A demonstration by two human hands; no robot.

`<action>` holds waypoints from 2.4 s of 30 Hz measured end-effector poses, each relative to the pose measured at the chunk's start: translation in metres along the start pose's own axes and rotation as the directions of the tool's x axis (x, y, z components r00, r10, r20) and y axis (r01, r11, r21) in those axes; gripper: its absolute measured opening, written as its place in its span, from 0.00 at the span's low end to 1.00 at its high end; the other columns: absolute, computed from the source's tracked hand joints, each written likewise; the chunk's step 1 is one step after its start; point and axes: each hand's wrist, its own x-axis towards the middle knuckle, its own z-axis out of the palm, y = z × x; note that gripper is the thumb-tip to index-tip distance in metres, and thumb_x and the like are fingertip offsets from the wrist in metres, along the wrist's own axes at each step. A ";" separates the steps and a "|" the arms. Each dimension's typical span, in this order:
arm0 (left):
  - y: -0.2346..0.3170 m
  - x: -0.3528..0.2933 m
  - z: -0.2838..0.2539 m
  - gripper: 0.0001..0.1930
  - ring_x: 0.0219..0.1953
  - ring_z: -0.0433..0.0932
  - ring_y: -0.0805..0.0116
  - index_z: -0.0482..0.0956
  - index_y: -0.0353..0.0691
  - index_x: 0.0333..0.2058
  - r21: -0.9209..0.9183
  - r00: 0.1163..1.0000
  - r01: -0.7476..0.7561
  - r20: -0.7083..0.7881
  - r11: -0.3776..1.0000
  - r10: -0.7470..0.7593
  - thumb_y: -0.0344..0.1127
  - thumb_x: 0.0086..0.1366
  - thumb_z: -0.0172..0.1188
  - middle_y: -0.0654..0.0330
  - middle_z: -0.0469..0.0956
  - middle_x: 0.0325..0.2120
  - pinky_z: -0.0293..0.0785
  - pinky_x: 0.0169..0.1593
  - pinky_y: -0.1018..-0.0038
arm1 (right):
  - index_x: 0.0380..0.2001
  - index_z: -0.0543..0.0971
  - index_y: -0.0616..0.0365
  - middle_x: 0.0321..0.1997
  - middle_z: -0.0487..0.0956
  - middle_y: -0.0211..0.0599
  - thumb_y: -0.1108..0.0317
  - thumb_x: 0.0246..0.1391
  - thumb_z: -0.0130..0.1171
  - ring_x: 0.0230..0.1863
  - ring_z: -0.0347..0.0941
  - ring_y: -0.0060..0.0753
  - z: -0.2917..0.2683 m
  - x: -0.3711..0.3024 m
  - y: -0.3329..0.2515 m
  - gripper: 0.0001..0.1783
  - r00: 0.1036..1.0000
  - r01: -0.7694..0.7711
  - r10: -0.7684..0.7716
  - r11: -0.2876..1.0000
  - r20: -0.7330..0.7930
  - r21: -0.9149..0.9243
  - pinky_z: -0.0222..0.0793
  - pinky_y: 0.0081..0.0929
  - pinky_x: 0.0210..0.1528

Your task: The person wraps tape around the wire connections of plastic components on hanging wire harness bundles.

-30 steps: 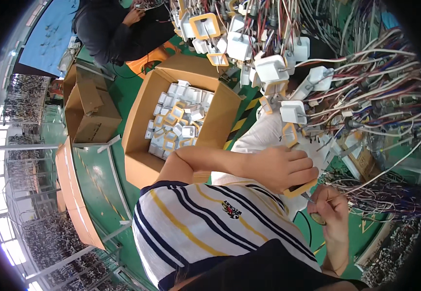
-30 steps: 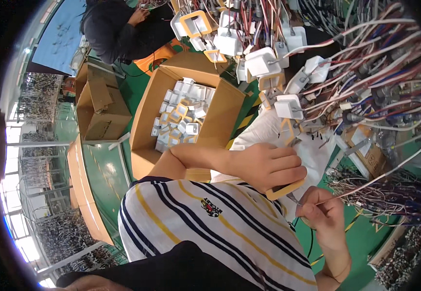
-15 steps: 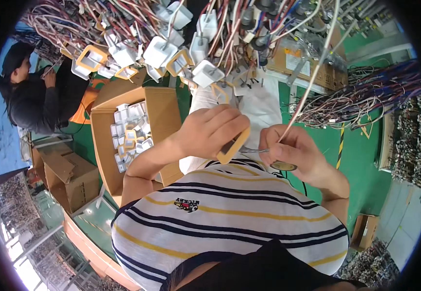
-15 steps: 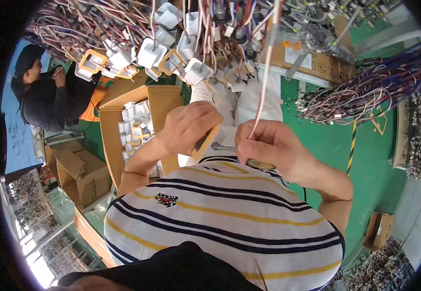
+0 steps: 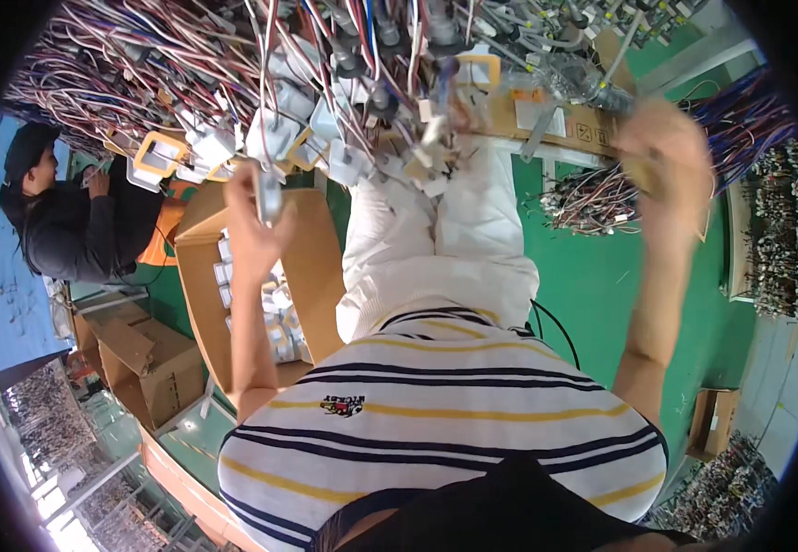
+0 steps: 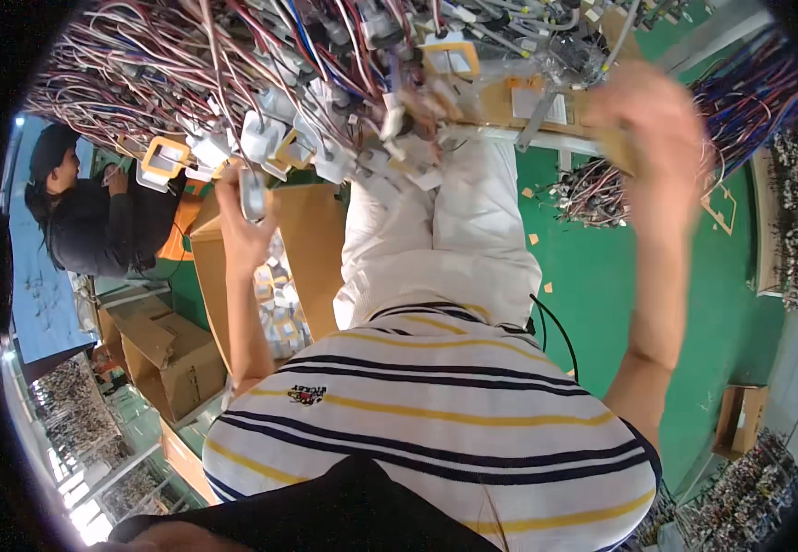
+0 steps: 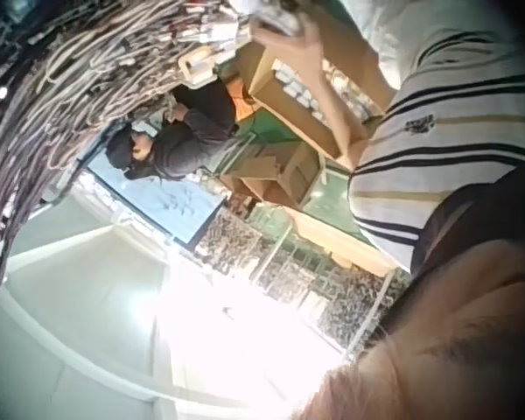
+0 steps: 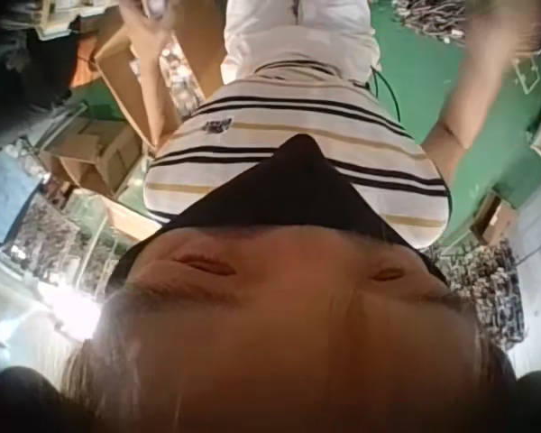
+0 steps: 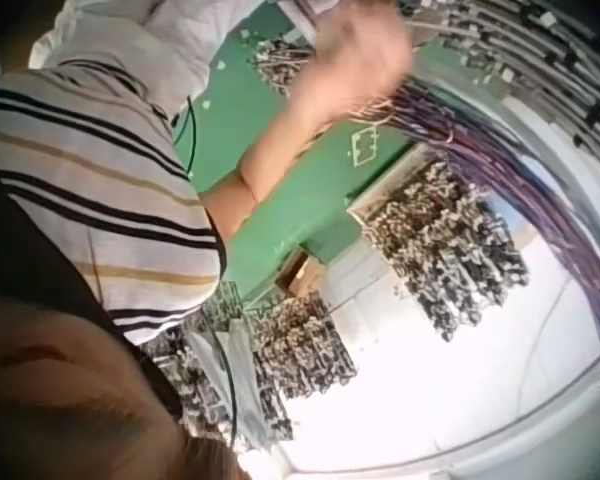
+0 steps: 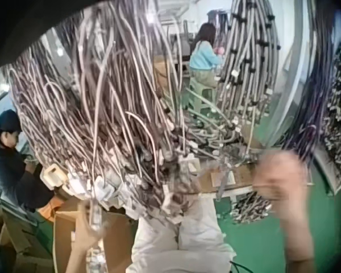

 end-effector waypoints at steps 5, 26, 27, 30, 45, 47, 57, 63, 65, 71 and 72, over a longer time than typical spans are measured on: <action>0.071 0.030 0.052 0.37 0.59 0.64 0.46 0.58 0.31 0.62 0.307 0.681 -0.238 -0.624 0.921 0.384 0.23 0.54 0.63 0.43 0.64 0.58 0.60 0.63 0.57 | 0.45 0.81 0.60 0.53 0.77 0.41 0.64 0.63 0.56 0.40 0.79 0.33 0.103 0.038 0.112 0.14 0.985 0.013 0.005 0.995 0.173 -0.103 0.74 0.27 0.42; 0.162 0.013 0.140 0.36 0.54 0.73 0.66 0.65 0.39 0.63 -0.867 0.788 0.462 0.498 0.189 0.361 0.40 0.58 0.68 0.60 0.75 0.45 0.71 0.57 0.68 | 0.24 0.74 0.61 0.31 0.77 0.41 0.52 0.61 0.55 0.32 0.74 0.33 0.078 -0.073 -0.005 0.22 0.843 -0.441 0.154 0.747 0.516 0.497 0.68 0.30 0.32; 0.160 0.010 0.137 0.37 0.57 0.73 0.61 0.63 0.37 0.63 -0.890 0.855 0.377 0.441 0.257 0.272 0.41 0.59 0.68 0.59 0.76 0.45 0.70 0.60 0.65 | 0.27 0.73 0.60 0.30 0.75 0.39 0.51 0.61 0.54 0.31 0.72 0.29 0.070 -0.066 -0.002 0.21 0.772 -0.569 0.221 0.656 0.596 0.495 0.67 0.26 0.32; 0.148 0.008 0.131 0.32 0.50 0.75 0.66 0.66 0.39 0.62 -0.814 0.954 0.074 0.227 0.576 0.198 0.30 0.58 0.65 0.61 0.76 0.43 0.71 0.54 0.72 | 0.37 0.71 0.60 0.32 0.73 0.36 0.51 0.61 0.55 0.31 0.69 0.25 0.059 -0.045 0.013 0.20 0.744 -0.604 0.218 0.623 0.632 0.496 0.65 0.20 0.33; 0.143 0.006 0.096 0.36 0.43 0.69 0.51 0.70 0.43 0.55 -0.472 0.950 -0.289 -0.038 0.833 0.308 0.20 0.42 0.61 0.51 0.68 0.39 0.68 0.47 0.65 | 0.44 0.79 0.59 0.41 0.76 0.33 0.73 0.35 0.78 0.46 0.74 0.31 0.094 0.009 -0.017 0.28 0.785 0.015 -0.037 0.999 0.619 0.040 0.71 0.29 0.47; 0.139 0.006 0.094 0.35 0.44 0.70 0.51 0.71 0.43 0.54 -0.415 0.945 -0.309 -0.030 0.856 0.326 0.20 0.42 0.62 0.52 0.68 0.39 0.68 0.47 0.64 | 0.43 0.80 0.59 0.41 0.76 0.35 0.70 0.33 0.78 0.45 0.73 0.37 0.096 0.017 -0.021 0.29 0.738 0.086 -0.068 0.996 0.671 0.006 0.70 0.31 0.48; 0.134 0.010 0.097 0.33 0.46 0.69 0.49 0.72 0.42 0.50 -0.392 0.944 -0.320 -0.202 0.862 0.259 0.19 0.39 0.64 0.53 0.70 0.41 0.66 0.50 0.64 | 0.50 0.79 0.57 0.51 0.75 0.42 0.79 0.33 0.68 0.55 0.70 0.40 0.116 0.005 -0.034 0.32 0.731 0.165 -0.089 0.985 0.677 -0.049 0.66 0.35 0.56; 0.125 0.018 0.105 0.32 0.41 0.74 0.53 0.71 0.41 0.51 -0.222 0.855 -0.400 -0.439 0.889 0.275 0.22 0.44 0.66 0.53 0.73 0.41 0.72 0.40 0.66 | 0.61 0.68 0.67 0.62 0.71 0.46 0.78 0.40 0.68 0.60 0.69 0.38 0.130 -0.024 -0.053 0.40 0.807 0.099 -0.095 0.995 0.583 0.024 0.63 0.36 0.62; 0.114 0.015 0.109 0.30 0.39 0.78 0.60 0.71 0.37 0.53 -0.706 0.969 -0.229 -0.101 0.670 0.225 0.25 0.47 0.67 0.53 0.76 0.42 0.74 0.36 0.68 | 0.61 0.68 0.66 0.59 0.74 0.44 0.76 0.44 0.70 0.56 0.73 0.34 0.130 -0.015 -0.066 0.39 0.746 -0.349 0.170 0.923 0.644 0.161 0.65 0.34 0.60; 0.123 0.016 0.082 0.32 0.24 0.81 0.62 0.77 0.25 0.43 -0.679 0.518 0.729 0.629 0.085 0.580 0.44 0.40 0.61 0.50 0.79 0.24 0.68 0.12 0.77 | 0.57 0.75 0.56 0.48 0.80 0.33 0.72 0.47 0.68 0.47 0.74 0.24 0.115 0.041 -0.013 0.31 0.676 -0.231 0.135 0.972 0.725 0.035 0.68 0.26 0.53; 0.120 0.014 0.086 0.32 0.24 0.81 0.60 0.76 0.24 0.43 -0.605 0.412 0.794 0.611 0.063 0.676 0.43 0.39 0.61 0.49 0.79 0.24 0.69 0.12 0.77 | 0.55 0.77 0.56 0.51 0.79 0.34 0.72 0.46 0.69 0.49 0.73 0.24 0.122 0.042 -0.009 0.30 0.654 -0.233 -0.037 0.940 0.755 0.249 0.67 0.28 0.55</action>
